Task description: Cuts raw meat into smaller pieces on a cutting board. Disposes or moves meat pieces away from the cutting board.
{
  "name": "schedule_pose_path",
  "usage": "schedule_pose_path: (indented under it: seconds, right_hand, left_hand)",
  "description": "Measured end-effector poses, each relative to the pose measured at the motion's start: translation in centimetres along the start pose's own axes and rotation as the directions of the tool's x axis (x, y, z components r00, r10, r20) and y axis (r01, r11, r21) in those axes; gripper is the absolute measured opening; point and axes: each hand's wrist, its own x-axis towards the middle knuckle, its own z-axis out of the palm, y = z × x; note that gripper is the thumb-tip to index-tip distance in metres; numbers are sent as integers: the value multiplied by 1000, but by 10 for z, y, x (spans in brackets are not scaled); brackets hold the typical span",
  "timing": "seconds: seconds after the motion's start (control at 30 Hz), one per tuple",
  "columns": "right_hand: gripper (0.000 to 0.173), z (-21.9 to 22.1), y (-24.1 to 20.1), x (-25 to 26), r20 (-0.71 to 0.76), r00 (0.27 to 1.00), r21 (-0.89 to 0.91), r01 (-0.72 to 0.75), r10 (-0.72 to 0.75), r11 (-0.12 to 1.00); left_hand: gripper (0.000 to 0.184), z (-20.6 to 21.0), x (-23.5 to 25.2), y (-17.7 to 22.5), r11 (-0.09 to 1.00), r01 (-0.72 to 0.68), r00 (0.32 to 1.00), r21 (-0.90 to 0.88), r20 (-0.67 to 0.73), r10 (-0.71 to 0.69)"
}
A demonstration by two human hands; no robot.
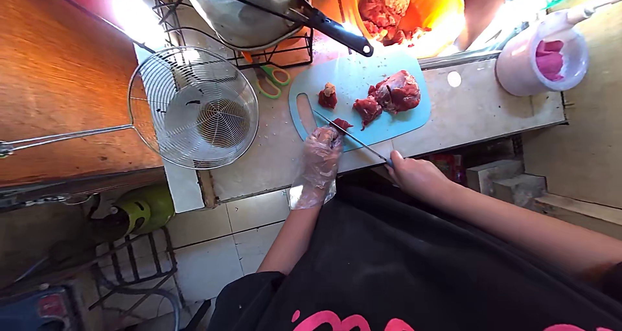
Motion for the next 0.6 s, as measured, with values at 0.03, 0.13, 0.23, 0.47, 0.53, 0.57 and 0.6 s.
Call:
schedule_pose_path:
  seconds: [0.03, 0.13, 0.23, 0.47, 0.53, 0.57, 0.6]
  right_hand:
    - [37, 2, -7, 11, -47, 999, 18, 22, -21, 1000]
    - [34, 5, -28, 43, -122, 992, 66, 38, -29, 997]
    - [37, 12, -22, 44, -184, 981, 78, 68, -53, 995]
    - [43, 34, 42, -2, -68, 995, 143, 83, -73, 986]
    - [41, 38, 59, -1, -79, 991, 185, 123, -110, 975]
    - [41, 36, 66, 1, -86, 989, 190, 135, -121, 973]
    - [41, 34, 70, 2, -109, 985, 189, 150, -131, 970]
  left_hand:
    - [13, 0, -1, 0, 1000, -7, 1000, 5, -6, 7]
    - [12, 3, -2, 0, 1000, -17, 999, 21, -35, 18]
    - [11, 4, 8, 4, 1000, 19, 998, 7, -64, -19]
    - [16, 0, 21, 9, 984, 178, 984, -14, -26, -178]
    - [17, -7, 26, 13, 962, 272, 962, -24, 6, -272]
    - [17, -10, 29, 14, 948, 318, 948, -23, 34, -317]
    - [18, -15, 33, 18, 929, 369, 927, -20, 69, -367]
